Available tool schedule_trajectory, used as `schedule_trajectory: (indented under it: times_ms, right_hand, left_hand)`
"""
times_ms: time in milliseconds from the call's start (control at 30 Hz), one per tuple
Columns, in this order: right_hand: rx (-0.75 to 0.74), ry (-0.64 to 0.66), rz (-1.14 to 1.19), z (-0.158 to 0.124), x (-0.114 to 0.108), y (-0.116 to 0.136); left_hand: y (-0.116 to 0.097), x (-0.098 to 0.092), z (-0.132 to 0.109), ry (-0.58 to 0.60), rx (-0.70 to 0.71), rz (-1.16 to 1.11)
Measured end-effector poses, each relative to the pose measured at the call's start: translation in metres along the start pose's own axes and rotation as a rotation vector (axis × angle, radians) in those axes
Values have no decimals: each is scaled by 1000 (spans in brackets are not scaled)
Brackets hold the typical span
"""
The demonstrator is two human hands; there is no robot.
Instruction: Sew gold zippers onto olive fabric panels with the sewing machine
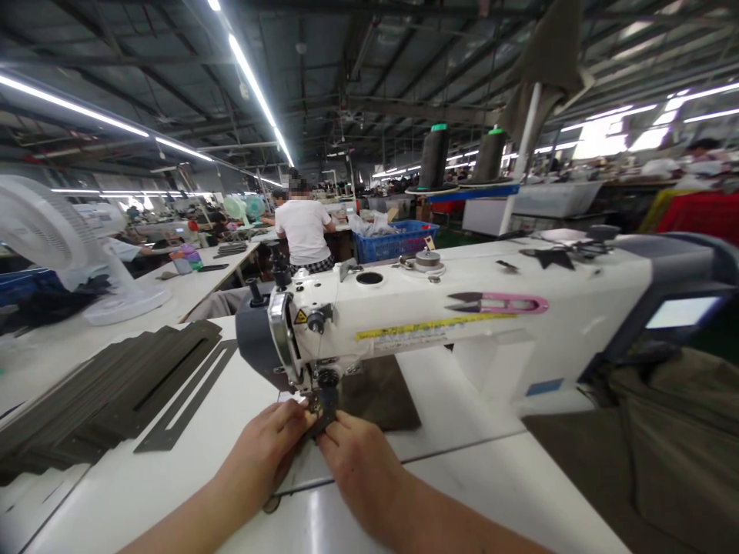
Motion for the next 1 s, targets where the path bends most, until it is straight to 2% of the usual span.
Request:
schedule_trajectory:
  times_ms: [167, 367, 567, 767, 1000]
  right_hand:
    - [-52, -105, -219, -10, -4, 3]
    - [-61, 1, -118, -11, 12, -9]
    - [-31, -61, -99, 0, 8, -15]
    - [48, -17, 1, 2, 11, -22]
    - [70, 4, 63, 2, 14, -28]
  left_hand:
    - [-4, -4, -10, -40, 78, 20]
    - [-5, -4, -8, -93, 120, 39]
    - [2, 3, -2, -85, 116, 62]
    - [2, 3, 3, -28, 40, 18]
    - [7, 6, 6, -42, 34, -1]
Point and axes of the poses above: each hand's wrist, its own z-axis towards the middle knuckle, its own x-axis out of the palm, y = z × x, the point moved 1 cm from there along z, towards the middle knuckle, and after that the axes turned 10 degrees about -x, right-handed, at the moved point
